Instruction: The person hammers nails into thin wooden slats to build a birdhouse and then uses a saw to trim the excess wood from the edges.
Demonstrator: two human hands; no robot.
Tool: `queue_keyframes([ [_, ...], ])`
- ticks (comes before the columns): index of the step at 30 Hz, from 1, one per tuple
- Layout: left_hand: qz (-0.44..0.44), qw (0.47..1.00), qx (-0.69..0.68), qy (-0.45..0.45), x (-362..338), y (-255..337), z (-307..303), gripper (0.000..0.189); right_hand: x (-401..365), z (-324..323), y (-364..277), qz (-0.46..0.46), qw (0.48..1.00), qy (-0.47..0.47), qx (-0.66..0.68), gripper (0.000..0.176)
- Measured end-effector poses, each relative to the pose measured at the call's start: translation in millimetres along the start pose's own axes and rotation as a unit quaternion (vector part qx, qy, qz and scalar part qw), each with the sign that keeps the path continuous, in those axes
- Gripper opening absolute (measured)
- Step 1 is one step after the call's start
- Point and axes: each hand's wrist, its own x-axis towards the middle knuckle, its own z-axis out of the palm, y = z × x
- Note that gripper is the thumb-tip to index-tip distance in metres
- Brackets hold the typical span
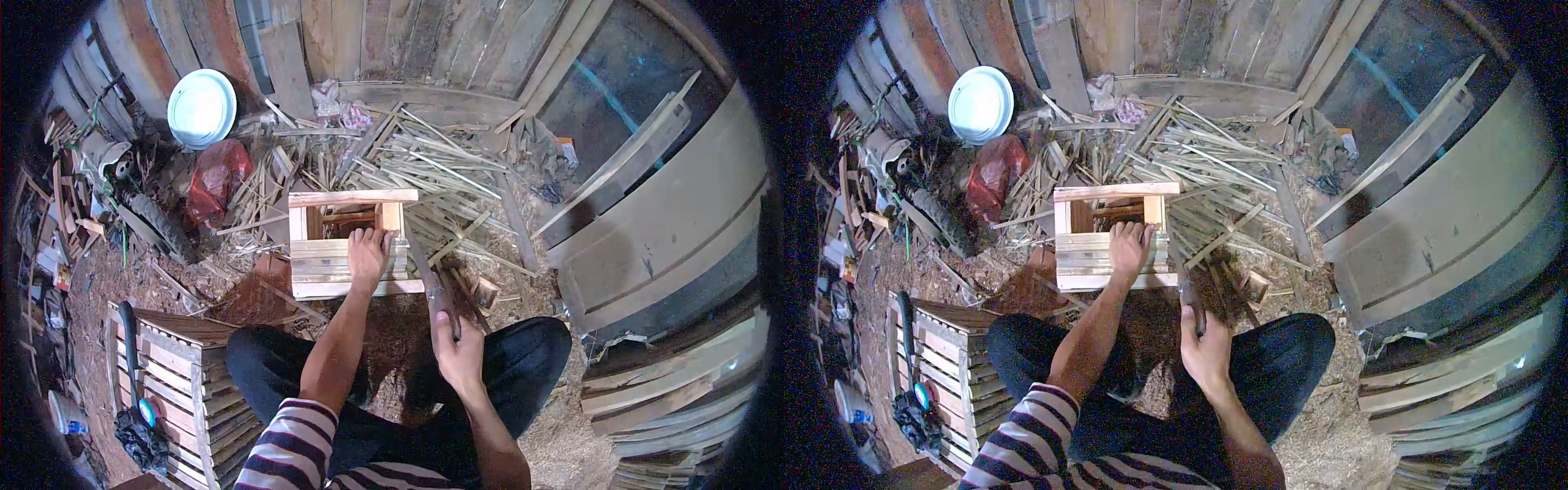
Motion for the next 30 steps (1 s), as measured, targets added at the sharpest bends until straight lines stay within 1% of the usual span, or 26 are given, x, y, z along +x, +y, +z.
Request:
queue_keyframes([
  [2, -0.02, 0.999, 0.002, -0.036, 0.8, -1.0, 3.8, 0.03, -4.6, -0.2, -2.3, 0.012, 1.0, 0.001, 0.01, 0.038],
  [3, -0.024, 0.999, -0.013, -0.028, 0.5, -1.7, 6.1, 0.032, -5.6, 0.3, -2.4, 0.014, 1.0, 0.0, 0.008, 0.038],
  [5, -0.029, 0.999, -0.019, -0.042, 0.4, -2.4, 7.6, 0.033, -5.9, 3.9, -5.3, -0.031, 0.999, 0.021, 0.004, 0.039],
  [7, -0.036, 0.997, -0.009, -0.07, 2.9, -4.4, 7.5, 0.035, -8.5, 8.5, -5.7, -0.023, 0.999, 0.024, 0.004, 0.039],
  [10, -0.043, 0.996, -0.017, -0.08, 4.9, -3.5, 3.7, 0.036, -7.9, 17.3, -3.7, -0.005, 1.0, 0.024, 0.0, 0.04],
  [12, -0.049, 0.996, -0.023, -0.073, 6.2, -3.6, 3.6, 0.036, 0.7, 22.4, -4.6, 0.014, 1.0, 0.006, -0.007, 0.04],
  [13, -0.052, 0.996, -0.027, -0.067, 7.7, -2.6, 3.7, 0.036, 4.2, 22.9, -8.9, -0.013, 1.0, 0.016, 0.006, 0.039],
  [14, -0.05, 0.996, -0.03, -0.064, 10.8, -2.1, 5.0, 0.036, 6.4, 21.9, -12.6, -0.015, 1.0, 0.02, 0.005, 0.039],
  [17, -0.064, 0.994, -0.027, -0.088, 8.8, -3.4, 4.0, 0.039, 3.5, 25.1, -16.9, 0.009, 1.0, 0.002, -0.01, 0.041],
  [19, -0.067, 0.992, -0.04, -0.097, 10.3, -5.5, 3.1, 0.04, -0.6, 27.5, -17.5, 0.006, 1.0, -0.002, -0.018, 0.041],
  [20, -0.066, 0.993, -0.04, -0.094, 11.3, -8.1, 6.1, 0.04, 0.8, 29.0, -20.2, 0.001, 1.0, -0.005, -0.024, 0.04],
  [21, -0.074, 0.993, -0.035, -0.089, 12.2, -10.6, 8.6, 0.041, 5.6, 29.1, -25.5, 0.034, 0.998, -0.031, -0.053, 0.039],
  [22, -0.085, 0.992, -0.033, -0.083, 10.2, -12.6, 14.5, 0.042, 18.4, 46.2, -21.6, 0.029, 0.997, -0.033, -0.056, 0.039],
  [23, -0.09, 0.995, -0.025, 0.041, 9.8, -12.4, 19.4, 0.038, 36.5, 74.3, -8.0, -0.042, 0.997, 0.009, -0.059, 0.038],
  [24, -0.101, 0.971, -0.14, -0.164, 2.5, -6.0, 20.9, 0.036, 59.3, 89.6, 5.5, -0.115, 0.99, 0.056, -0.062, 0.038],
  [25, -0.109, 0.898, -0.232, -0.358, 2.2, 2.5, -17.1, 0.034, 86.3, 89.3, 20.4, -0.041, 0.998, 0.029, -0.05, 0.037],
  [26, -0.066, 0.967, -0.123, -0.213, -15.0, 1.8, -21.2, 0.03, 118.3, 99.4, 14.2, 0.023, 1.0, -0.005, -0.009, 0.036],
  [27, -0.025, 0.997, -0.012, -0.07, -40.7, 1.2, -10.0, 0.028, 124.7, 86.8, -14.6, 0.062, 0.995, -0.075, 0.013, 0.035],
  [28, 0.028, 0.999, 0.001, 0.028, -38.5, -8.9, 0.9, 0.03, 118.7, 64.6, -30.2, 0.11, 0.983, -0.146, 0.008, 0.036],
  [29, -0.001, 0.999, -0.031, -0.008, -34.4, -3.5, -7.8, 0.03, 108.8, 67.5, -6.5, 0.117, 0.981, -0.153, -0.003, 0.036],
  [30, -0.017, 0.997, -0.067, -0.028, -14.2, 1.7, -12.9, 0.031, 108.4, 74.3, 24.2, 0.024, 0.999, -0.032, -0.015, 0.036],
])
